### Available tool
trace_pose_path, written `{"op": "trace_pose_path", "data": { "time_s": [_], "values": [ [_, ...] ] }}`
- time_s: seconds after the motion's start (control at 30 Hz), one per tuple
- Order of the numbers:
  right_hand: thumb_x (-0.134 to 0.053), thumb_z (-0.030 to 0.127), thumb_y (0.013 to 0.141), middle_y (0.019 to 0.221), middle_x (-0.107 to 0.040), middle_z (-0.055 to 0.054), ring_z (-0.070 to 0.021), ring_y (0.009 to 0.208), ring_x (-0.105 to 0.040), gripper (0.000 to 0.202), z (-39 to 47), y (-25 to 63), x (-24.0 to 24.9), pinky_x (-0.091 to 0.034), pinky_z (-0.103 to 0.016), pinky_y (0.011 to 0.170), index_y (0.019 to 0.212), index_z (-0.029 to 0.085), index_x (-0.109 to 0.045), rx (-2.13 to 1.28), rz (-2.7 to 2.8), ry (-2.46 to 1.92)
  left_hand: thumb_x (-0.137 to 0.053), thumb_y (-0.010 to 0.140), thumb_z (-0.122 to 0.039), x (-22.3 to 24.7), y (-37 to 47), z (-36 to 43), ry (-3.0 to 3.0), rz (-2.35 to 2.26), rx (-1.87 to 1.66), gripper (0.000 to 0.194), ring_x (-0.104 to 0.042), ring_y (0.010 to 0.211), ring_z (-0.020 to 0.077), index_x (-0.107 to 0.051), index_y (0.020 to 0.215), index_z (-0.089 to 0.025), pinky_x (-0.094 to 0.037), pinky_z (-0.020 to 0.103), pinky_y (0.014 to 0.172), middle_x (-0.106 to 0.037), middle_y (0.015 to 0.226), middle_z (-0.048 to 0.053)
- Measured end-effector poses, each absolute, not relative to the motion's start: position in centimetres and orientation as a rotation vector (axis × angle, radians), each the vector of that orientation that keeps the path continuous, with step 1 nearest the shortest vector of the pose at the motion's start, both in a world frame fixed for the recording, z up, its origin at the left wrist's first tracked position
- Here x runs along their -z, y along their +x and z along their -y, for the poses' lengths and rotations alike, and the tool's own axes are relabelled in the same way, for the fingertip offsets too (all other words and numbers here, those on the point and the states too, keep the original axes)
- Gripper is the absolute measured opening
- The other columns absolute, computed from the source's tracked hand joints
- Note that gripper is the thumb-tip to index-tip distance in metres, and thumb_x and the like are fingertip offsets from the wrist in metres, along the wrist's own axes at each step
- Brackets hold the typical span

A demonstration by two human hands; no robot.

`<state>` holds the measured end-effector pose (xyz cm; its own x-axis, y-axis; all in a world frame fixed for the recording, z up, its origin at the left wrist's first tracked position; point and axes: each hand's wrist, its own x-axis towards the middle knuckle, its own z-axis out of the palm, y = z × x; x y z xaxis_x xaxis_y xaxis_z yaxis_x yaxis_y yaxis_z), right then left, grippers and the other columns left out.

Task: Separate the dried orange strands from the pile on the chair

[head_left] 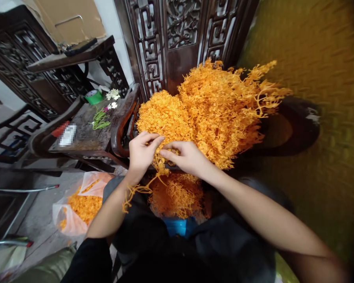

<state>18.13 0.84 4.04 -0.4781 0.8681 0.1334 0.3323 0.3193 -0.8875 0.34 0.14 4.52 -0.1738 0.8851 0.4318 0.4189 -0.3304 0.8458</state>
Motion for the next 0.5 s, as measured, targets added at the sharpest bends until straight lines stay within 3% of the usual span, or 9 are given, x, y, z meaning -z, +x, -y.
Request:
{"op": "trace_pose_path", "data": {
  "time_s": [0.07,0.17,0.3,0.4,0.5],
  "values": [
    [-0.066,0.052,0.091,0.070,-0.064,0.000,-0.0139,0.064,-0.052,0.037,-1.0,17.5,-3.8,-0.040,-0.029,0.066,0.084,0.016,-0.074,-1.191,1.945,-1.021,-0.080,0.082,-0.035,-4.6,1.0,-0.1,1.681,-1.456,-1.492,0.015,-0.062,0.072,0.0162,-0.082,0.080,-0.021,-0.048,0.028,0.071,-0.073,0.079,0.003],
    [-0.061,0.049,0.094,0.064,-0.052,0.003,-0.0107,0.060,-0.043,0.040,-1.5,17.7,-3.8,-0.034,-0.027,0.061,0.070,0.017,-0.060,-1.208,1.883,-0.901,-0.073,0.088,-0.044,-4.5,1.3,-0.2,1.594,-1.397,-1.375,0.027,-0.060,0.068,0.0155,-0.081,0.083,-0.019,-0.046,0.027,0.067,-0.070,0.073,0.003],
    [-0.060,0.041,0.093,0.058,-0.042,0.004,-0.0096,0.055,-0.036,0.036,-1.4,18.9,-4.1,-0.028,-0.027,0.056,0.065,0.019,-0.050,-1.097,1.808,-1.035,-0.073,0.087,-0.047,-4.7,0.1,-0.6,1.630,-1.438,-1.297,0.032,-0.051,0.059,0.0126,-0.078,0.075,-0.017,-0.038,0.026,0.058,-0.059,0.060,0.000],
    [-0.060,0.033,0.090,0.056,-0.042,0.004,-0.0098,0.055,-0.036,0.033,-1.0,20.3,-4.6,-0.027,-0.027,0.054,0.063,0.020,-0.047,-1.033,1.773,-1.057,-0.075,0.085,-0.050,-4.8,-1.5,-1.2,1.482,-1.493,-1.533,0.036,-0.044,0.053,0.0107,-0.074,0.071,-0.017,-0.033,0.025,0.052,-0.051,0.054,-0.002],
    [-0.061,0.036,0.091,0.056,-0.045,0.003,-0.0094,0.053,-0.036,0.033,-0.9,21.6,-5.1,-0.028,-0.027,0.052,0.063,0.020,-0.052,-1.142,1.817,-0.996,-0.076,0.083,-0.056,-4.8,-2.1,-1.5,1.245,-1.386,-1.681,0.040,-0.030,0.044,0.0073,-0.071,0.071,-0.018,-0.023,0.023,0.045,-0.039,0.049,-0.006]
  ]
}}
